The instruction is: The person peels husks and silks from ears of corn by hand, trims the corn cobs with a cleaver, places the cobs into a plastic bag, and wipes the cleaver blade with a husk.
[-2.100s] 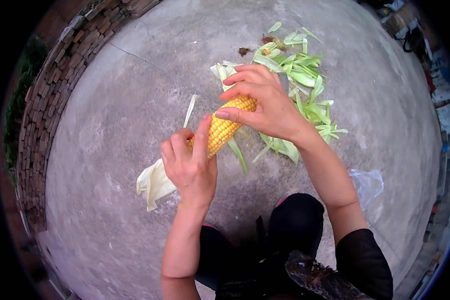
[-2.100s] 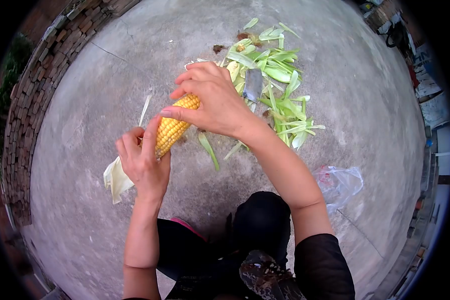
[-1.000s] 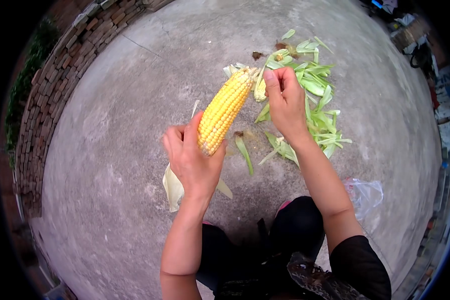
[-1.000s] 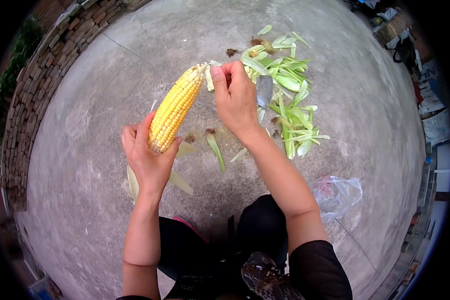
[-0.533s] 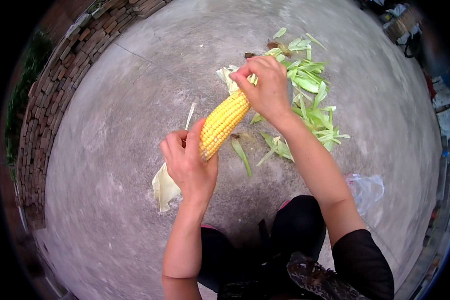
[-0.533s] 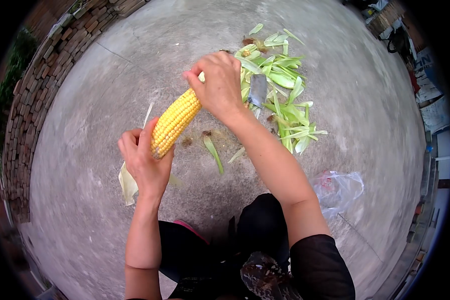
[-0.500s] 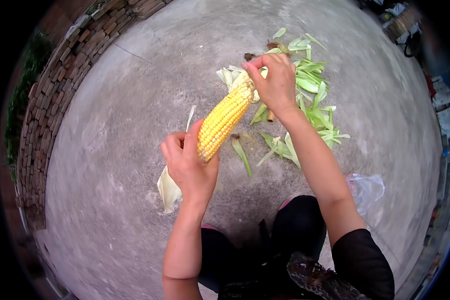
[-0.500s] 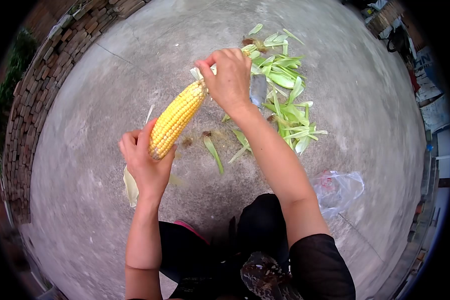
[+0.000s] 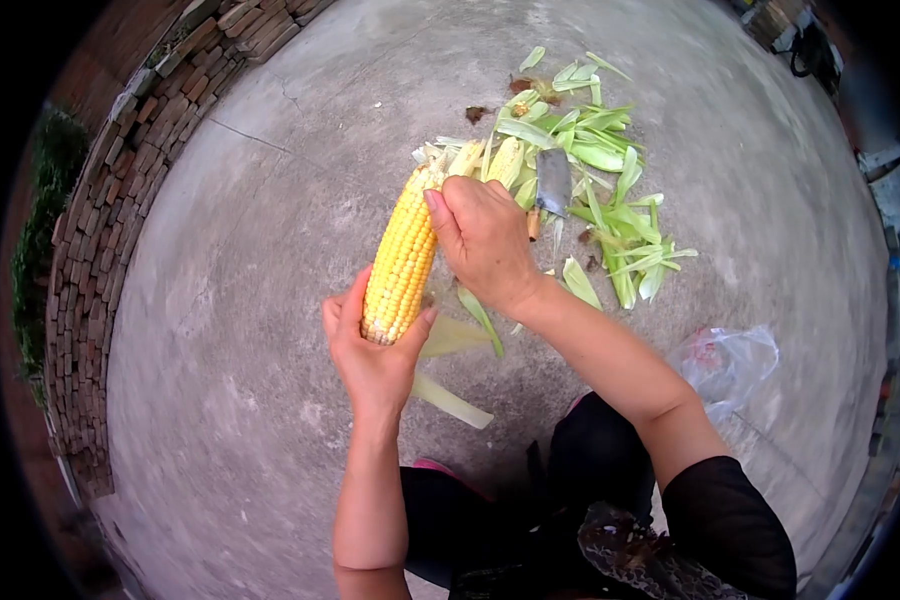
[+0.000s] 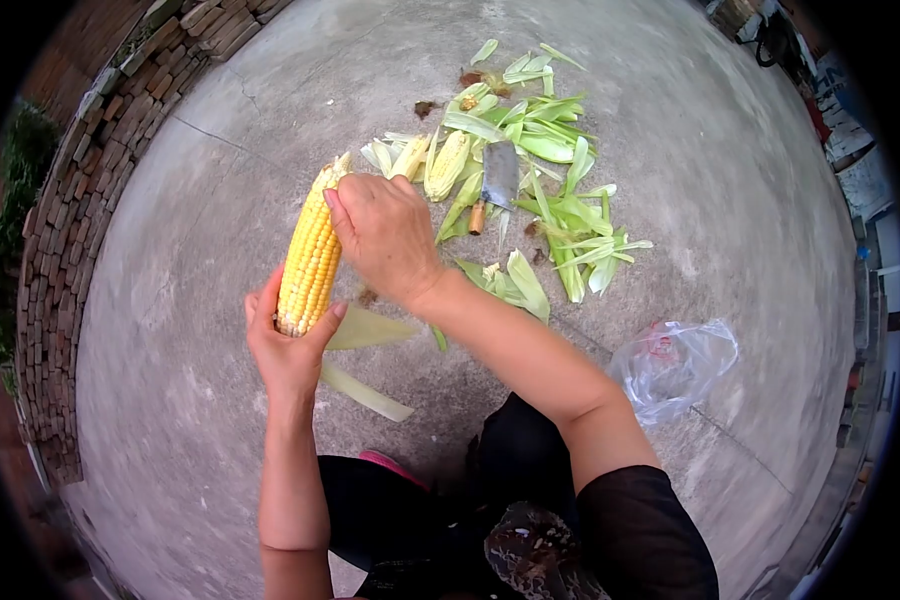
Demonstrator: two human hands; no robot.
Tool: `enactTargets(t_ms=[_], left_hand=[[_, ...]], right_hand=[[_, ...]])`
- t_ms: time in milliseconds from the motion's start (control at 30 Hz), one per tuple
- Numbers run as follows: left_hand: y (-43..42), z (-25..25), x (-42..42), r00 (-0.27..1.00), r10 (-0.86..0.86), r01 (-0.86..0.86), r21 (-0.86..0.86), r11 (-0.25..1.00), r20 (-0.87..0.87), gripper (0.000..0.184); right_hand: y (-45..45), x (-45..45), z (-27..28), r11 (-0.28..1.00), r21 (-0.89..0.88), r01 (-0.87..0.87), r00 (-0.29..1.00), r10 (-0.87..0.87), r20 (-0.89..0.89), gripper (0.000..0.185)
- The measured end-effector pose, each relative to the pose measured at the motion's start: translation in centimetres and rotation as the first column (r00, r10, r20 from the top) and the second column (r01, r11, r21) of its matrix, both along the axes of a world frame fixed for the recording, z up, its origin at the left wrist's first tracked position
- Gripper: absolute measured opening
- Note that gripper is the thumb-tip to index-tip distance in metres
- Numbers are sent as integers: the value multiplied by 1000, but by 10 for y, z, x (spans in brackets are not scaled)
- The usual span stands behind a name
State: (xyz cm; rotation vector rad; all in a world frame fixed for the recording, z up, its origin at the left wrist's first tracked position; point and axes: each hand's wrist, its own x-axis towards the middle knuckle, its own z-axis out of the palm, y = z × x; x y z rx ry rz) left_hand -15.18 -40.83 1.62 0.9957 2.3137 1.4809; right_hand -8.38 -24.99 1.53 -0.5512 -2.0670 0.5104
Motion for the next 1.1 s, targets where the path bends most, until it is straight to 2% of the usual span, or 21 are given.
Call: enactTargets(t_ms=[67,100,167,200,233,267,300,333,400,567,667,733,767,800,833,867,933,1000,1033,1067,1100], left_hand=[[-2,0,-1,1000,0,0,-7,1000,17,66],[-2,0,0,1000,11,-11,-2,1000,17,65],[-2,1,-1,1000,24,-25,7,1000,13,65],[-2,2,-1,995,31,-33,-21,999,-92,64],[-2,3,0,980,32,-42,-49,998,-195,63],[-1,4,2,981,29,-40,-51,998,-194,63],[1,5,4,958,33,-53,-62,997,-284,62],[3,6,5,927,37,-68,-71,995,-372,61],[5,5,8,907,47,-91,-85,992,-418,62],[3,10,6,861,38,-120,-130,984,-507,61],[1,7,3,829,11,-122,-161,979,-559,60],[-1,6,0,971,-3,-21,-99,995,-237,56],[0,7,1,971,-4,-20,-98,995,-238,56],[2,8,2,998,-2,2,-7,1000,59,55],[4,10,3,937,-28,-2,86,996,349,55],[5,10,2,937,-30,0,85,996,349,55],[5,10,3,675,-171,5,227,974,717,54],[6,12,4,616,-191,-13,252,968,764,55],[7,12,5,552,-212,-35,276,960,807,57],[8,11,7,552,-212,-31,274,961,806,57],[8,8,8,645,-181,-14,248,969,742,58]], right_hand=[[17,3,-7,986,23,166,985,-167,50,22],[29,7,-12,987,20,162,986,-162,48,22],[52,14,-19,949,8,316,945,-314,-91,23],[45,15,-15,949,6,315,945,-313,-91,23],[31,18,-5,962,-187,198,973,-216,-79,24],[18,22,4,925,-372,77,989,-118,-87,25],[8,24,10,938,-347,-10,1000,1,-26,29],[1,25,13,937,-349,-6,1000,-2,-24,29],[-8,21,17,999,-19,-28,986,31,162,34],[-2,11,1,997,77,22,994,-30,110,27],[28,21,-6,985,107,133,967,-152,202,19],[49,30,-10,909,43,415,877,-412,248,18],[49,32,-15,908,43,416,876,-414,247,18],[46,35,-18,927,-103,361,926,-343,155,21],[43,36,-19,929,-174,326,944,-312,105,24],[39,38,-19,927,-242,288,957,-284,50,26],[30,37,-17,762,-647,-16,1000,11,-11,37],[16,33,-6,783,-619,-54,997,71,2,44],[6,32,4,853,-516,-75,989,129,69,41],[-3,30,10,907,-408,-105,974,177,142,38],[-10,25,12,907,-409,-103,975,174,140,38]])
